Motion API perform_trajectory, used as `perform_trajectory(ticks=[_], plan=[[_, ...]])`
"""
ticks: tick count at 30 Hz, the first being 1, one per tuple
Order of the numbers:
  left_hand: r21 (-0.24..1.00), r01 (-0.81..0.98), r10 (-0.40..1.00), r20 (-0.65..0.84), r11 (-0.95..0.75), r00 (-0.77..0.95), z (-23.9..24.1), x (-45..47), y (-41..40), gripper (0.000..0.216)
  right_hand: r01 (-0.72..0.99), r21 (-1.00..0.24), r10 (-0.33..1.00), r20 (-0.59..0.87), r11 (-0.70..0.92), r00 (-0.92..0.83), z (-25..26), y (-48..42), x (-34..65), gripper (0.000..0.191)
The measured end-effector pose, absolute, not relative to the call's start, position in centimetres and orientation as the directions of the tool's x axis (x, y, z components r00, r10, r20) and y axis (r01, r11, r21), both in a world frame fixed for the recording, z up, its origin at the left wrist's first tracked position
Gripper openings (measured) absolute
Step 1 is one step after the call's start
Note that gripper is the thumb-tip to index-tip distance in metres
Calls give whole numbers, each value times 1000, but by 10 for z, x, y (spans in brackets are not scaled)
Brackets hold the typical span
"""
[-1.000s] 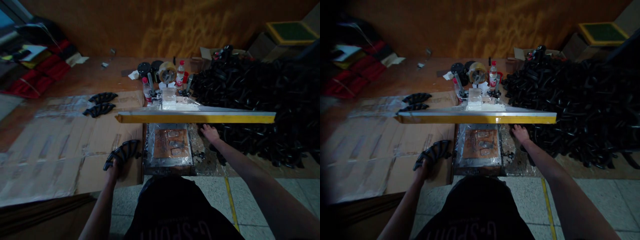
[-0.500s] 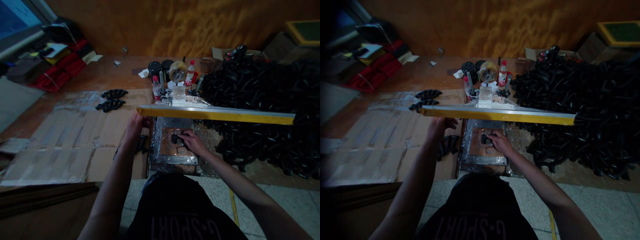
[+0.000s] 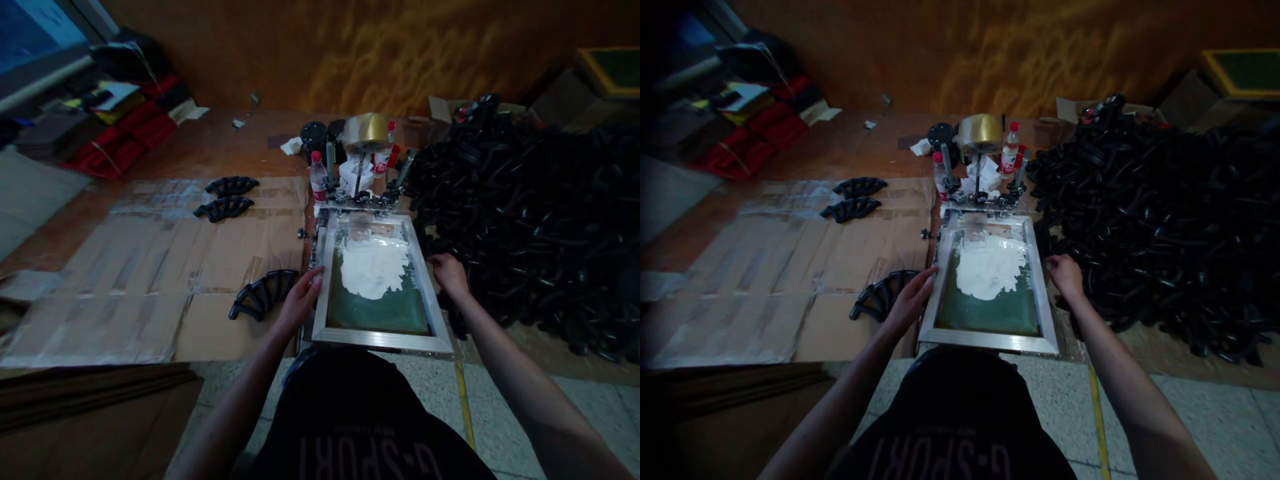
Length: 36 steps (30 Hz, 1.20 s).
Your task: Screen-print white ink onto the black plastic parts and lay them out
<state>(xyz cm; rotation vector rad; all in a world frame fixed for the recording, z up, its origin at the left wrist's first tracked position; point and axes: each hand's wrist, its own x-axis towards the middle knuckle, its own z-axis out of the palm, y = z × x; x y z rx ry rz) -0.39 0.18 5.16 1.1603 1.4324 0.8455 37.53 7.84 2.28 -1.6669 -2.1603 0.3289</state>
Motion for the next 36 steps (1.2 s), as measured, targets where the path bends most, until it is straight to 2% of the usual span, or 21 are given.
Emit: perform_trajectory(ticks=[2,3,6,8,12,14,17,19,21,24,26,28,30,32,36], plan=[[920,232,941,-335,316,48,24,-2,-2,69,890,-432,969,244,142,-36,37,93,368,30],[910,257,938,-345,324,41,13,-2,-2,70,893,-429,958,288,139,-10,46,101,355,34],[889,334,942,-337,313,12,-7,-1,1,66,889,-327,918,337,322,-209,68,122,293,62],[882,360,943,-332,304,18,-13,-1,3,64,879,-269,910,247,394,-333,75,127,254,55],[876,368,937,-347,312,32,-19,-4,3,62,858,-224,878,-16,463,-478,65,104,227,14],[876,358,935,-354,324,22,-20,-4,3,62,789,-217,802,-44,575,-596,58,84,236,14],[873,357,934,-356,331,4,-20,-4,3,61,599,-266,614,-29,756,-788,58,64,255,21],[867,379,938,-347,324,-7,-19,-3,3,59,518,-315,532,-46,795,-845,64,65,261,22],[861,402,942,-334,311,-14,-17,-3,3,58,545,-329,562,-53,771,-826,68,70,257,19],[866,397,946,-324,304,-19,-15,-2,3,56,670,-269,702,31,692,-712,59,67,248,20],[871,383,946,-323,307,-25,-13,-1,2,55,677,-242,710,90,696,-698,48,55,247,28],[872,376,945,-325,315,-38,-11,0,2,55,635,-256,671,87,729,-736,40,41,252,33],[872,364,941,-336,328,-41,-7,1,2,56,633,-294,672,48,716,-739,42,38,256,31],[876,338,935,-354,342,-28,-2,1,2,59,685,-325,732,33,652,-681,51,51,254,29],[902,230,924,-382,364,35,23,1,2,66,809,-331,870,97,485,-483,84,106,239,51]])
